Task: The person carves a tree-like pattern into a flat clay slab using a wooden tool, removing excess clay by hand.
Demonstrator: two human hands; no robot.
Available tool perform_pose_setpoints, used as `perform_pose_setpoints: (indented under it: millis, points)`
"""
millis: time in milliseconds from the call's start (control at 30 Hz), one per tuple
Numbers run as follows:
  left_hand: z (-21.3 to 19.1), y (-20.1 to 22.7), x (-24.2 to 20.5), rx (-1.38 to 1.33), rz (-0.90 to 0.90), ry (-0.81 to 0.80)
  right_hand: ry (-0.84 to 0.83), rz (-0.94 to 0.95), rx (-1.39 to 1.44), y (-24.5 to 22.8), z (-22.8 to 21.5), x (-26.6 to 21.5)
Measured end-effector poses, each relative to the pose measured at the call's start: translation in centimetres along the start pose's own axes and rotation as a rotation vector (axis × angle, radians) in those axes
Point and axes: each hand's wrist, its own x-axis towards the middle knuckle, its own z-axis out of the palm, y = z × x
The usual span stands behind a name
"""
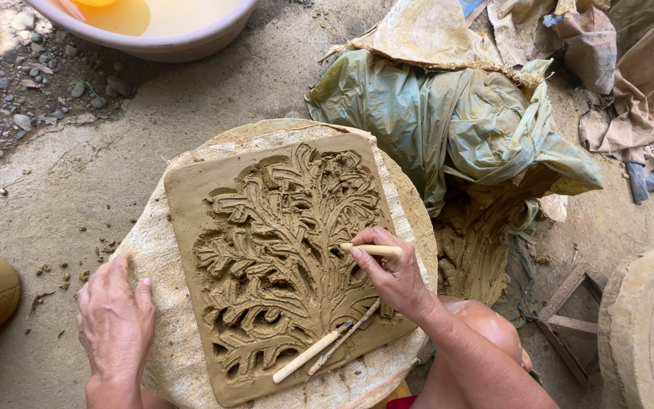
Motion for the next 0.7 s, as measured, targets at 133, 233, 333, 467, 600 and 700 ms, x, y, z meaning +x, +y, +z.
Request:
perform_pose_setpoints:
  millis: [133, 233, 333, 467, 600, 700]
  points:
    - [-0.7, 0.8, 0.5, -0.056, -0.088, -0.143, 0.006, 0.014, -0.031, 0.5, 0.6, -0.2]
    - [-1.1, 1.2, 0.6, -0.066, -0.192, -0.279, 0.019, -0.077, -0.040, 0.7, 0.9, -0.4]
    - [-1.4, 1.3, 0.7, -0.043, -0.190, -0.295, 0.015, -0.122, -0.050, 0.6, 0.9, -0.4]
    - [-1.5, 1.0, 0.5, 0.011, -0.153, -0.289, 0.011, -0.147, -0.029, 0.1, 1.0, -0.5]
    - [-1.6, 1.0, 0.4, 0.000, -0.175, -0.319, 0.000, -0.127, -0.058, -0.2, 1.2, -0.4]
    - [-1.7, 1.1, 0.4, -0.009, -0.185, -0.341, 0.006, -0.159, -0.077, -0.3, 1.3, -0.3]
